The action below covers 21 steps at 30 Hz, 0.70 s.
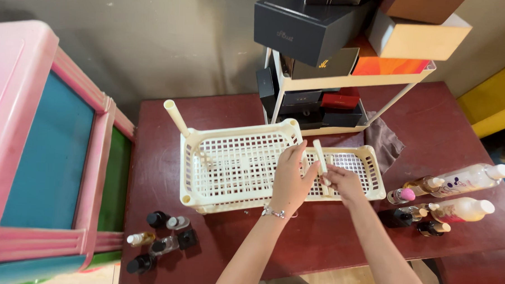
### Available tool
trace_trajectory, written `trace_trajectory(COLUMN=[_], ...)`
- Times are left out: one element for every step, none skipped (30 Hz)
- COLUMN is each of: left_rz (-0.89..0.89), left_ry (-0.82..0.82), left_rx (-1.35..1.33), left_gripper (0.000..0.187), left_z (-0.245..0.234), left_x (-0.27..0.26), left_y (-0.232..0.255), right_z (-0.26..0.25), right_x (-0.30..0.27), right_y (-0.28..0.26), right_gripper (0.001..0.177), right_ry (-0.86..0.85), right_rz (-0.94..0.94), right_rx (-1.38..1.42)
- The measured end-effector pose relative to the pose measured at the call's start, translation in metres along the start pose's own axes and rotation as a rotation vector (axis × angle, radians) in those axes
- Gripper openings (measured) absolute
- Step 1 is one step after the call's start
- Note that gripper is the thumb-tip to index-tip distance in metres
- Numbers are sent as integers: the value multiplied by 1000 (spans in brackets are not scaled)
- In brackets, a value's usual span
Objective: The person removes several bottles from a two-tier plastic rack and places them on the table. They then disassemble the rack by removing the vertical support rods and set the empty trays aside.
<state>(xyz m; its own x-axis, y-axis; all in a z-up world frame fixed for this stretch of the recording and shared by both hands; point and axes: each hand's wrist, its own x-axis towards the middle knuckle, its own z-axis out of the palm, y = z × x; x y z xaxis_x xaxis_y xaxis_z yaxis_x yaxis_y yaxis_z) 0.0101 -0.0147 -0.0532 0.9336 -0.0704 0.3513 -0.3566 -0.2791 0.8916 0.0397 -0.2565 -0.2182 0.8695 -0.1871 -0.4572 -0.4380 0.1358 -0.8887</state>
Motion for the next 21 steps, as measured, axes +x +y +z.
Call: trace_trajectory(left_rz=[44,22,-1,-24,-30,-38,-45,-51,-57,-62,-50,-35,-21,-25,-30,-32,-38,-41,-44,-61,-78], left_ry=[15,15,15,16,17,19,21,33,44,51,73,95,117,128,139,149,156,162,168,192,216], left_rx=[63,89,115,139,138,140,142,154,167,178,186,193,200,209,218,225,249,271,292,295,297], left_gripper=[53,51,49,46,44,42,40,40,39,39,38,37,36,35,35,34,34,34,34,35,35], left_z=[0,0,-1,-1,-1,-2,-4,-7,-9,-11,-13,-16,-20,-25,-31,-38,-45,-53,-61,-69,-79], left_x=[-6,-12,-18,-23,-27,-32,-36,-41,-45,-49,-52,-55,-58,-60,-63,-64,-64,-63,-61,-61,-61], left_y=[-1,-2,-1,-1,1,3,4,5,6,6,5,3,2,1,-1,-3,-5,-7,-9,-11,-13], right_z=[-2,0,3,5,6,9,11,12,13,14,15,15,12,11,12,11,14,17,22,29,41], right_x=[1,2,3,3,0,-2,-3,-5,-5,-5,-5,-4,-3,-3,-4,-7,-12,-18,-28,-41,-54], right_y=[16,29,39,44,49,52,53,54,55,57,57,54,47,37,25,9,-8,-28,-47,-65,-80], right_gripper=[48,50,51,51,51,52,49,47,45,44,42,41,35,30,25,19,18,18,19,18,18], right_ry=[31,57,84,103,123,138,150,163,175,202,228,255,246,237,218,200,182,167,152,104,56], right_rz=[-15,-32,-50,-57,-65,-74,-87,-99,-111,-144,-176,-211,-233,-257,-297,-338,-353,-373,-392,-455,-518], right_rx=[-67,-133,-200,-254,-307,-360,-417,-473,-529,-504,-478,-451,-289,-126,48,223,252,280,309,303,296])
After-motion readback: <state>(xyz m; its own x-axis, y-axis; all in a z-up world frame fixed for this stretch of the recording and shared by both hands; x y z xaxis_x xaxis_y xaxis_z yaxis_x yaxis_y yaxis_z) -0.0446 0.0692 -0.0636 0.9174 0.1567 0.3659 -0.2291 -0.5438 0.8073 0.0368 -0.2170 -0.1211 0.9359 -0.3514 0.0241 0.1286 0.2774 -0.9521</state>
